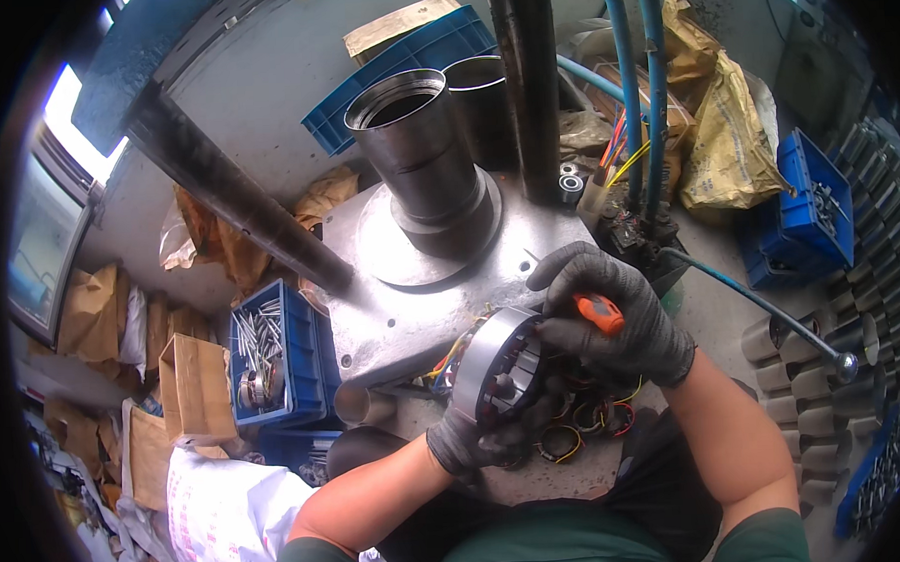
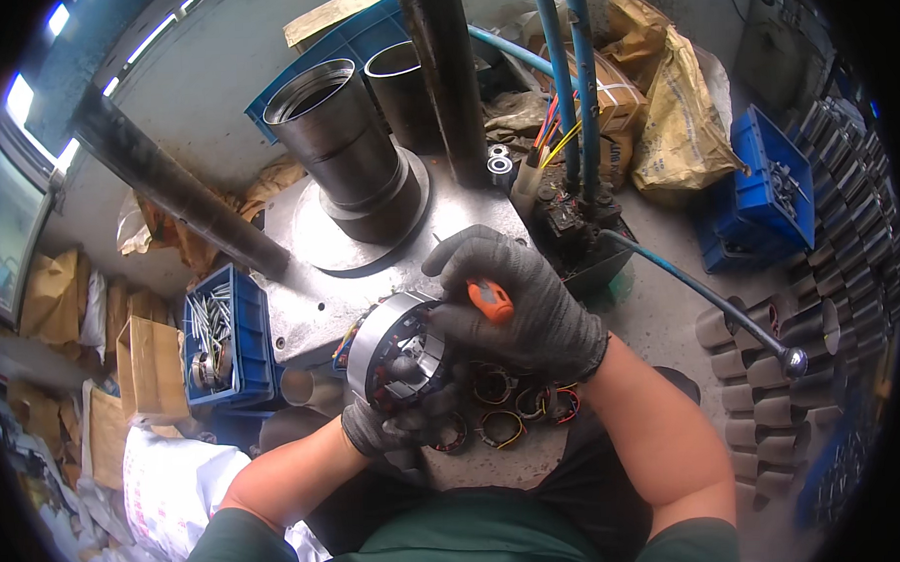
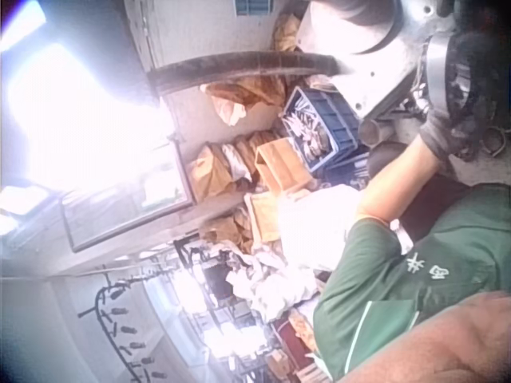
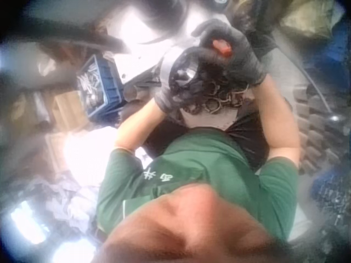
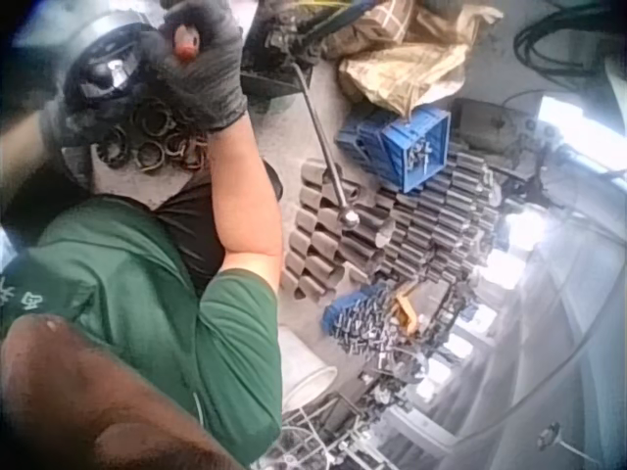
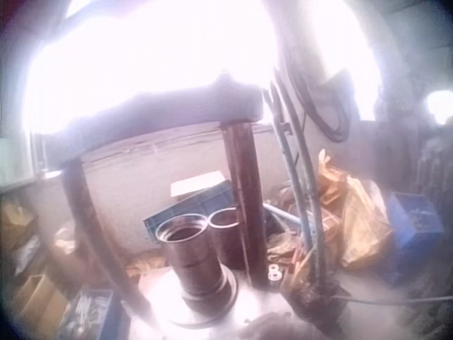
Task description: Operating a hydraulic press to fit metal sleeves and using a screwdriver to adjust wiring on motor stator components.
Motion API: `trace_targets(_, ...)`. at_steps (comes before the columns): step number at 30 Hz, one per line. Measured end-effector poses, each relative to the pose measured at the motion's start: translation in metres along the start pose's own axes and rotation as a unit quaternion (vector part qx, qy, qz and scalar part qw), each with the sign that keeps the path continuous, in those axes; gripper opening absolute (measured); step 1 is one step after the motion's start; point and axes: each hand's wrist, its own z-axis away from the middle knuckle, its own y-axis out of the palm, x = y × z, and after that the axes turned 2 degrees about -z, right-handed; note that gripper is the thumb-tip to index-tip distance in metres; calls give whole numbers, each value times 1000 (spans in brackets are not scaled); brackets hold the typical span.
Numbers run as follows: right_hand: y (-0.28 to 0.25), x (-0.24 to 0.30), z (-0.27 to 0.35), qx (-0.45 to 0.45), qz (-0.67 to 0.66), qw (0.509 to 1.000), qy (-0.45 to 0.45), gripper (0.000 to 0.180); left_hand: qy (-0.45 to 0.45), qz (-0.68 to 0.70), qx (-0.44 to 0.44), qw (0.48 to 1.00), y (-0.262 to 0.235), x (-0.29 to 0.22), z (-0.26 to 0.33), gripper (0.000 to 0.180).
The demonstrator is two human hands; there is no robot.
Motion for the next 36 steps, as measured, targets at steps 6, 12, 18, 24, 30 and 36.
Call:
trace_targets(6, -4, -21, 9, 23, -16, 999, -24, 38, 126, -78, -314, 938, 20, 18, 1, 57)
trace_targets(12, 12, -19, 19, 87, -54, 986, 128, 54, -17, -82, -64, 994, 10, 6, 9, 58)
trace_targets(18, 15, -38, 31, 15, 11, 999, 38, 48, 132, -689, -236, 673, 5, 14, 10, 66)
trace_targets(24, 26, -27, 29, -33, 52, 997, 40, 40, 103, -536, -251, 800, 5, 7, 6, 71)
trace_targets(30, 29, -31, 27, -78, -40, 976, 201, 27, 38, -282, -230, 931, 9, 0, 2, 77)
trace_targets(36, 25, -35, 25, -137, -127, 935, 301, 26, 138, -469, -317, 813, -9, -9, -1, 58)
